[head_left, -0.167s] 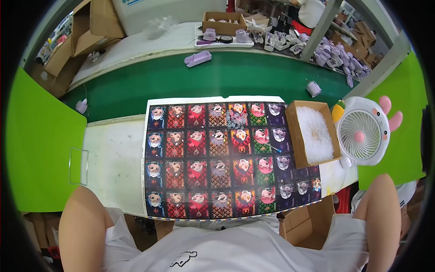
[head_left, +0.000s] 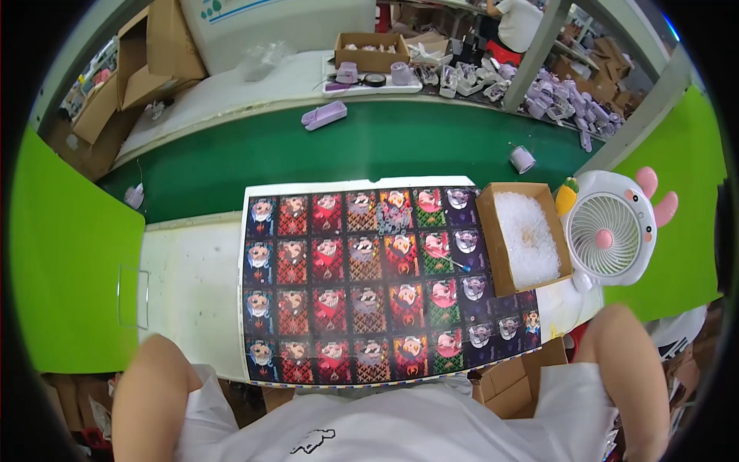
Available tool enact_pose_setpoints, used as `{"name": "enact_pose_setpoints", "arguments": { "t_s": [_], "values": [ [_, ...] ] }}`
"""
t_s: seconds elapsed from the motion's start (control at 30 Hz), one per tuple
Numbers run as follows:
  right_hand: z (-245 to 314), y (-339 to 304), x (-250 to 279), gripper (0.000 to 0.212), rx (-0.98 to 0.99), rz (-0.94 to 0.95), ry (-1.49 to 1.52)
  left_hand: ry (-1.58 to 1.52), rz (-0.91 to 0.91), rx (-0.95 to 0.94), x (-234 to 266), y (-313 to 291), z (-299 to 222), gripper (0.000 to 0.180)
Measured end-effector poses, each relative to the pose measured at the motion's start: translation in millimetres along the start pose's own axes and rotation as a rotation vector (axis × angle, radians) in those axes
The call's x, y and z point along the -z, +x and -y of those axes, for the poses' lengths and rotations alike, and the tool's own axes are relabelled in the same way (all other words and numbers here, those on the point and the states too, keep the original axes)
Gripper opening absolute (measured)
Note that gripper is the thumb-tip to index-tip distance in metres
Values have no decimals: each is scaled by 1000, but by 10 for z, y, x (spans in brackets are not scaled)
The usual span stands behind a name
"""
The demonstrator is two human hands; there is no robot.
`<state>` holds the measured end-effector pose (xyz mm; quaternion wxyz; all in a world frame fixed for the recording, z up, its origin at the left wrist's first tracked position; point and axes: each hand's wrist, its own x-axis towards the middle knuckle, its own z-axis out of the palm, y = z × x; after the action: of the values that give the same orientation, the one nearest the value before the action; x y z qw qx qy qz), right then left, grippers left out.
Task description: The person assembles small electronic components by hand, inserting circuit boards with wires into purple plastic casings at a factory workbench.
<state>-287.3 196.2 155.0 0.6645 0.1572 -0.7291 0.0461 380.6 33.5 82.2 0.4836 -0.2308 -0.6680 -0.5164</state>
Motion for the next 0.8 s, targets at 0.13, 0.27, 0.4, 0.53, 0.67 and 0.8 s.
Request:
{"name": "enact_pose_setpoints", "arguments": {
  "t_s": [0.13,0.27,0.4,0.53,0.67,0.8],
  "values": [
    [7,202,-570,31,-109,11,184,-210,-100,39,-437,1043,1420,20],
    [933,42,-1802,35,-72,884,1319,-417,-188,70,-627,1170,1899,29],
    [1216,-929,-2993,76,197,1407,381,-37,-182,703,-781,1197,2595,22],
    [1427,-1200,-3069,70,269,1539,317,57,-109,986,-856,950,2732,28],
    [1602,-1025,-2792,61,255,1400,599,100,-181,1132,-941,916,2911,25],
    [1834,-661,-1327,57,-143,1707,2074,-139,-524,1090,-1009,596,3187,37]
  ]
}}
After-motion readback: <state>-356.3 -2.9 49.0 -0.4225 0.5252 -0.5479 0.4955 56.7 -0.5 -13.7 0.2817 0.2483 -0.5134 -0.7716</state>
